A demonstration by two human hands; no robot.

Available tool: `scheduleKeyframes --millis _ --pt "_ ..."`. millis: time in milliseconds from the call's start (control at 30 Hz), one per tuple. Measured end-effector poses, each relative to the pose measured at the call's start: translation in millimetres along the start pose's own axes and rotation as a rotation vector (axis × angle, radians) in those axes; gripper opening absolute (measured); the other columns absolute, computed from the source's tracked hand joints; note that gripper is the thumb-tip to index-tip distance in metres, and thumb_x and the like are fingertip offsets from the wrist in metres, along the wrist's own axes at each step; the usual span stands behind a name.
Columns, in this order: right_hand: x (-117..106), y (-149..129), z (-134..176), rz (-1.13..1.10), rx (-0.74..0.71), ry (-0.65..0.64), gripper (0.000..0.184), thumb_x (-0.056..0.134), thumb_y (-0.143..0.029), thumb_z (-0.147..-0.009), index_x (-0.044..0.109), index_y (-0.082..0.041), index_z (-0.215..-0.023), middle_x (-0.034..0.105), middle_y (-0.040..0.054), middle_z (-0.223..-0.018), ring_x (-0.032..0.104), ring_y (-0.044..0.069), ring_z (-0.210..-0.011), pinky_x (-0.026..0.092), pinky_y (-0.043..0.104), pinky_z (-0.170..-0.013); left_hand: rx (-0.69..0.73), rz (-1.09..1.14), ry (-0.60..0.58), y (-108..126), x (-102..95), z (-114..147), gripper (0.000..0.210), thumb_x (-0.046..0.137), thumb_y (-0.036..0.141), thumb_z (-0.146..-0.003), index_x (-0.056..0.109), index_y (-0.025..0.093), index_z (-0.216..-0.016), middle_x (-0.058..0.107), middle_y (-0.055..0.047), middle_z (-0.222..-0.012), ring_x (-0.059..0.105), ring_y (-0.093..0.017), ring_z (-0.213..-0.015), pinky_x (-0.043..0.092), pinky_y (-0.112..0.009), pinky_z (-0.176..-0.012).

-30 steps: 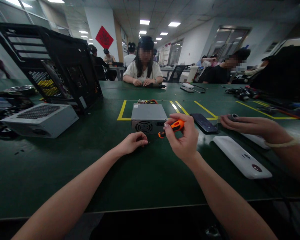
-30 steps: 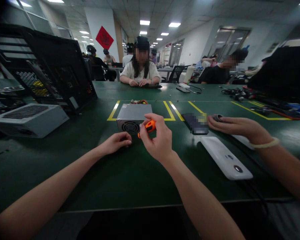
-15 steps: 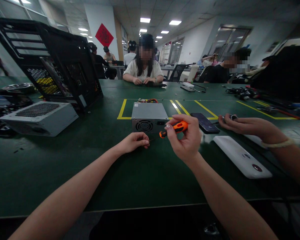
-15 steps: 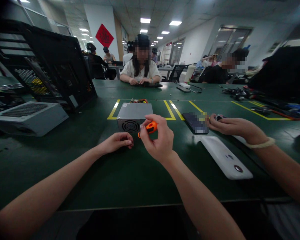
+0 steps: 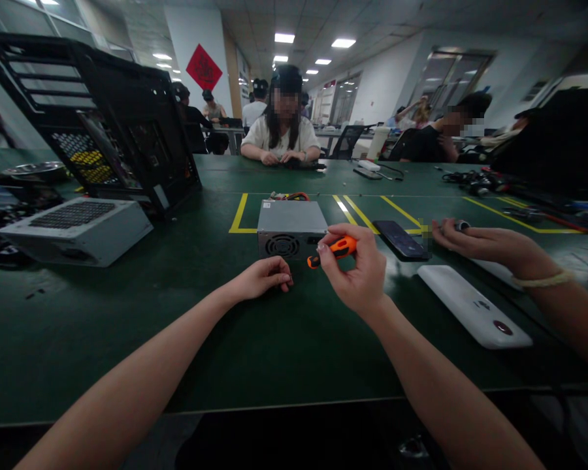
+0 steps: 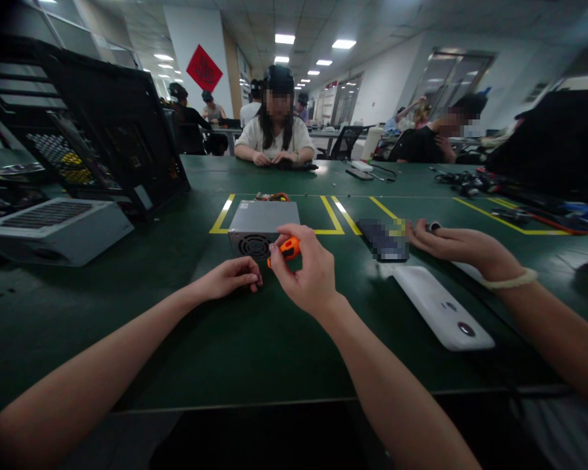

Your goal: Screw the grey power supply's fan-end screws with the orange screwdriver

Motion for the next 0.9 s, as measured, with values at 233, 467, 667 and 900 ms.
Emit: scheduleKeyframes --millis 233,467,667,900 --pt "-0.2 0.1 -0.2 0.026 0.003 0.010 0.028 0.056 -0.017 -0.079 0.047 -0.023 -0.105 0.061 -0.0011 -0.080 0.060 0.013 -0.070 0.050 0.028 -0.068 -0.042 -0.060 -0.017 -1.0 -3.9 0.0 0.022 0.066 0.029 -0.073 0.056 0.013 -0.085 0.061 -0.001 -0.079 0.056 -0.011 -0.070 0.043 -0.026 -0.067" --pt "-0.3 -0.2 0.1 0.030 -0.016 0.020 0.029 0.056 -0.015 -0.078 0.048 -0.022 -0.104 0.061 -0.0010 -0.080 0.059 0.012 -0.070 0.050 0.028 -0.069 -0.042 -0.079 0.034 -1.3 -0.5 -0.5 0.019 0.067 0.025 -0.070 0.056 0.013 -0.082 0.061 0.000 -0.075 0.055 -0.010 -0.068 0.042 -0.025 -0.066" --pt "-2.8 -2.8 0.2 0.016 -0.027 0.073 0.031 0.056 -0.013 -0.077 0.047 -0.024 -0.105 0.060 -0.0017 -0.080 0.060 0.013 -0.068 0.050 0.029 -0.065 -0.050 -0.036 0.054 3.9 0.2 0.2 0.014 0.063 0.022 -0.075 0.056 0.012 -0.081 0.060 0.001 -0.071 0.057 -0.010 -0.067 0.042 -0.025 -0.066" --pt "-2.8 -2.6 0.6 0.004 -0.027 0.066 0.033 0.056 -0.012 -0.076 0.047 -0.024 -0.105 0.060 -0.0014 -0.080 0.061 0.013 -0.069 0.050 0.029 -0.065 -0.041 -0.012 0.055 4.1 -0.7 1.2 0.016 0.064 0.024 -0.076 0.056 0.013 -0.081 0.061 0.000 -0.074 0.058 -0.011 -0.069 0.044 -0.026 -0.068"
Point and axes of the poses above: each hand's wrist, its own z-axis away from the middle knuckle, its own x-axis out of the palm, y = z × x, the point moved 1 cm from there along -z, towards the middle knuckle
